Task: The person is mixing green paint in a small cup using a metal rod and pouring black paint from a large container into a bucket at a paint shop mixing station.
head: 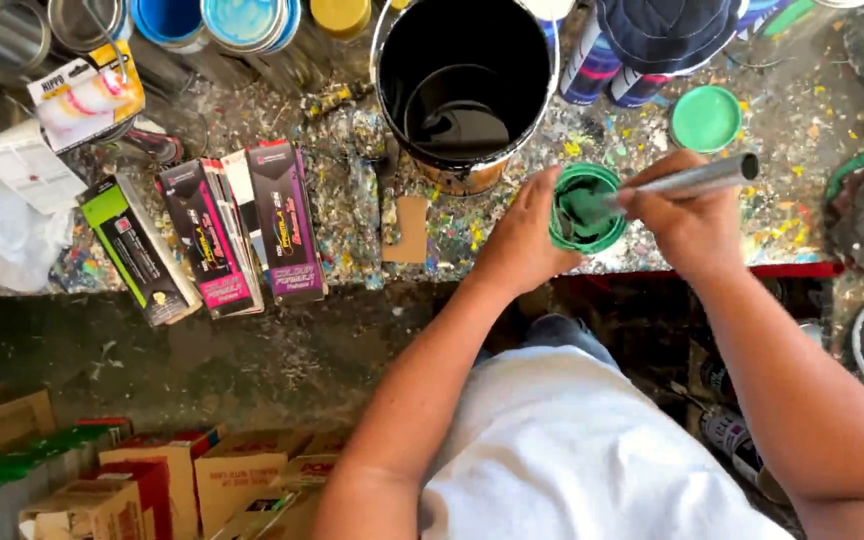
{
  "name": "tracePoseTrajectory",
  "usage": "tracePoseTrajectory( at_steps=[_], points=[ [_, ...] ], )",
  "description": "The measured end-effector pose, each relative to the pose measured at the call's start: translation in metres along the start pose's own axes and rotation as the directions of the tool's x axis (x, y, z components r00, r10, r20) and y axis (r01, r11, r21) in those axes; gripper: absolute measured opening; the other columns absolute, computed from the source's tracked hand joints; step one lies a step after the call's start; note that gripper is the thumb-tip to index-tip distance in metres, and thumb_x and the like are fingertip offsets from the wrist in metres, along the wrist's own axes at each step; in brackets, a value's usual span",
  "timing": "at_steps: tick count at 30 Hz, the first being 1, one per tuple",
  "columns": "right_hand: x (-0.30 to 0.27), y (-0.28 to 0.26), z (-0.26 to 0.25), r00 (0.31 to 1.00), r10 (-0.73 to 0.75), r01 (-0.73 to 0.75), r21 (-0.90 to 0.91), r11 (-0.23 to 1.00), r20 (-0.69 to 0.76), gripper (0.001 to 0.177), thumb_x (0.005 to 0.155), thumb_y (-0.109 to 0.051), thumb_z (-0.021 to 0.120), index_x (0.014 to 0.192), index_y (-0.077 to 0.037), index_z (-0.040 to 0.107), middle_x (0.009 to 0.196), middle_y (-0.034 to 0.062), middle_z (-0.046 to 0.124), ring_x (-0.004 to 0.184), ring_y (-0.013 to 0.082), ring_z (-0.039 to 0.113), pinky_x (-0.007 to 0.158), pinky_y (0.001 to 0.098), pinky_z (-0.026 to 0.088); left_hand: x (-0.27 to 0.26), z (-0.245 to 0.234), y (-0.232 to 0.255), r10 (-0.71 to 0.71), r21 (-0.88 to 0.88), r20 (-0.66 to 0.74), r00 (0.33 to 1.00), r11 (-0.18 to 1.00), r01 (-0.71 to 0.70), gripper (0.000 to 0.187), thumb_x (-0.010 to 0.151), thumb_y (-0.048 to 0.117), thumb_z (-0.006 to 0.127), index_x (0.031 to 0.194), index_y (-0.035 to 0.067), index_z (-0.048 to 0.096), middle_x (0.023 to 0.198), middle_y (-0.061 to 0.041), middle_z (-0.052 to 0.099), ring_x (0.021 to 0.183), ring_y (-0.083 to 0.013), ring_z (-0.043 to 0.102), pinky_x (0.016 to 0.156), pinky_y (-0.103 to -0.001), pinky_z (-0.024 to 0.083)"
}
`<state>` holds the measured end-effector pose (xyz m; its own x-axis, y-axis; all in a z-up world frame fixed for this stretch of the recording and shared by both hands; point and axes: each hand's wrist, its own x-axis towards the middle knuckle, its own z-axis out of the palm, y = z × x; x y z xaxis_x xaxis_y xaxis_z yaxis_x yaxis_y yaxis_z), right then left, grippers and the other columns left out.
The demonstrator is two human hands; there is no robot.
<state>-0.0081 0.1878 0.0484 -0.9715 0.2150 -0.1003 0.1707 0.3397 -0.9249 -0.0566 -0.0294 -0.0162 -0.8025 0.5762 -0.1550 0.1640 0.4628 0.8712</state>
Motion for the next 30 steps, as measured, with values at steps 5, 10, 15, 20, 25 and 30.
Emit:
tracePoseTrajectory(
  at_steps=[5, 10, 15, 20, 25, 30],
  points=[
    [0.015, -0.033, -0.001, 0.984, 0.119, -0.081, -0.256, 0.963, 0.136, 0.003, 0.102, 0.005, 0.070, 0.103, 0.006, 0.073, 0.073, 0.0154, 0.062, 0.051, 0.0195, 0.048, 0.040, 0.0311, 0.040, 0.000, 0.000, 0.000, -0.021, -0.006, 0.011, 1.000, 1.000, 0.021, 0.120, 0.073, 0.027, 0.100, 0.164, 0.010, 0.025, 0.172, -0.020, 0.037, 0.153, -0.0462, 0.046, 0.114, -0.064, 0.049],
    [0.016, -0.026, 0.003, 0.943, -0.051, 0.131, -0.227, 0.965, 0.329, 0.014, 0.091, -0.011, 0.083, 0.100, -0.004, 0.075, 0.093, 0.0124, 0.079, 0.071, 0.0213, 0.071, 0.060, 0.0347, 0.056, 0.000, -0.001, -0.001, -0.022, -0.030, 0.028, 0.999, 0.999, 0.022, 0.117, 0.074, 0.023, 0.097, 0.164, 0.012, 0.024, 0.169, -0.020, 0.039, 0.146, -0.0476, 0.052, 0.102, -0.062, 0.056],
    [0.031, -0.035, -0.002, 0.963, 0.051, 0.026, -0.282, 0.959, 0.264, 0.004, 0.100, 0.002, 0.075, 0.103, 0.004, 0.074, 0.081, 0.0167, 0.070, 0.055, 0.0206, 0.055, 0.044, 0.0292, 0.044, -0.002, 0.000, -0.002, -0.023, -0.009, 0.010, 1.000, 1.000, 0.023, 0.119, 0.071, 0.024, 0.100, 0.164, 0.014, 0.026, 0.170, -0.018, 0.040, 0.150, -0.0449, 0.051, 0.111, -0.062, 0.051],
    [0.035, -0.018, -0.007, 0.807, -0.306, 0.459, -0.209, 0.864, 0.505, 0.007, 0.092, -0.006, 0.080, 0.092, 0.000, 0.078, 0.100, 0.0107, 0.079, 0.079, 0.0205, 0.082, 0.063, 0.0287, 0.069, 0.001, -0.003, 0.002, -0.022, -0.004, 0.019, 1.000, 1.000, 0.022, 0.119, 0.071, 0.024, 0.100, 0.164, 0.013, 0.025, 0.169, -0.019, 0.041, 0.147, -0.0469, 0.052, 0.106, -0.062, 0.053],
    [0.041, -0.031, 0.002, 0.914, -0.117, 0.280, -0.396, 0.875, 0.388, 0.010, 0.101, -0.007, 0.078, 0.104, 0.002, 0.076, 0.093, 0.0142, 0.077, 0.063, 0.0211, 0.070, 0.046, 0.0253, 0.055, -0.003, -0.007, 0.008, -0.070, -0.016, 0.029, 0.997, 0.997, 0.071, 0.121, 0.070, 0.025, 0.099, 0.165, 0.017, 0.025, 0.169, -0.016, 0.042, 0.144, -0.0443, 0.055, 0.103, -0.061, 0.055],
    [0.040, -0.035, -0.010, 0.893, -0.100, 0.238, -0.273, 0.932, 0.439, 0.005, 0.092, 0.000, 0.078, 0.098, 0.000, 0.077, 0.092, 0.0135, 0.077, 0.072, 0.0226, 0.074, 0.057, 0.0328, 0.060, -0.001, -0.005, 0.004, -0.042, 0.003, 0.021, 0.999, 0.999, 0.042, 0.121, 0.072, 0.025, 0.100, 0.165, 0.015, 0.024, 0.170, -0.017, 0.041, 0.147, -0.0453, 0.053, 0.103, -0.061, 0.054]
  ],
)
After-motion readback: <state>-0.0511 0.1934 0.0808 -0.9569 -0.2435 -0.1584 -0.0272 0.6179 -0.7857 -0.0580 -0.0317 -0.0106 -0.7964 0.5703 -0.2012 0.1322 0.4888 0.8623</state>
